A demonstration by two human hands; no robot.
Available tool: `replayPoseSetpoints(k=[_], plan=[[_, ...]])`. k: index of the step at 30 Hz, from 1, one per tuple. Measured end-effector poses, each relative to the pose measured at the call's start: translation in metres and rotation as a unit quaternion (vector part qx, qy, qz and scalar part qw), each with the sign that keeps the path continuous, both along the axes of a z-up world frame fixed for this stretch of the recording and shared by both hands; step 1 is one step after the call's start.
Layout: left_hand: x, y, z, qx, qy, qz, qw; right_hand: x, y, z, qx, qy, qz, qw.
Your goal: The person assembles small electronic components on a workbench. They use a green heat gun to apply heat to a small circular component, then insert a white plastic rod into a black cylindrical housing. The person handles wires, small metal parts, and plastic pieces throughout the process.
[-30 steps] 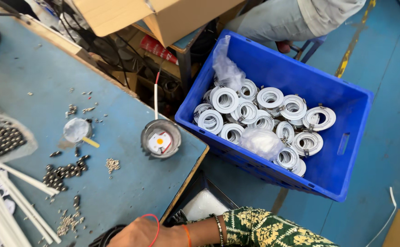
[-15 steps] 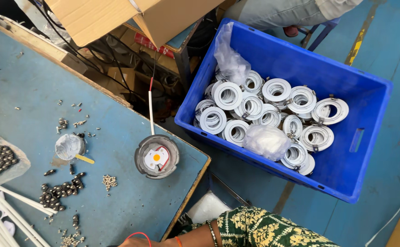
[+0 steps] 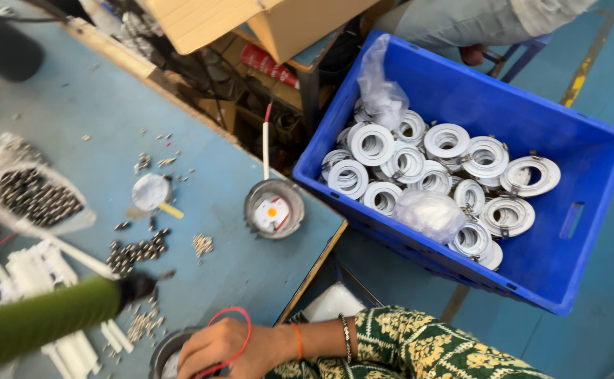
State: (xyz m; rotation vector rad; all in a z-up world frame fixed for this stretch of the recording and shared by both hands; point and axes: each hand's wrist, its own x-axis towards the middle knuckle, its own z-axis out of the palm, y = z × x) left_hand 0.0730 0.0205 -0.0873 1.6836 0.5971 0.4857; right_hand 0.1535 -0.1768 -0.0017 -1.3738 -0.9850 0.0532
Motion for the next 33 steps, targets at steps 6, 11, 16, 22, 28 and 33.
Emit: replayPoseSetpoints(k=[6,11,16,22,28,33], plan=[[-0.040,-0.007,0.012,-0.215,-0.024,0.027,0.976,-0.025,0.001,0.018,-0.053,-0.103,-0.157,0.981],[-0.066,-0.011,0.007,-0.203,-0.053,0.115,0.971,-0.044,0.006,0.022,-0.089,-0.162,-0.249,0.951],[-0.126,0.065,-0.017,-0.151,-0.124,0.226,0.954,-0.045,-0.017,0.035,-0.142,-0.160,-0.292,0.932],[-0.183,0.114,-0.004,0.051,-0.062,0.287,0.955,-0.037,-0.030,0.070,-0.184,-0.284,-0.324,0.884],[-0.141,0.028,0.092,0.248,-0.067,0.156,0.954,-0.036,-0.012,0.079,-0.184,-0.336,-0.278,0.881],[-0.062,-0.025,0.133,0.247,-0.102,-0.148,0.952,-0.043,0.016,0.068,-0.182,-0.335,-0.208,0.901]])
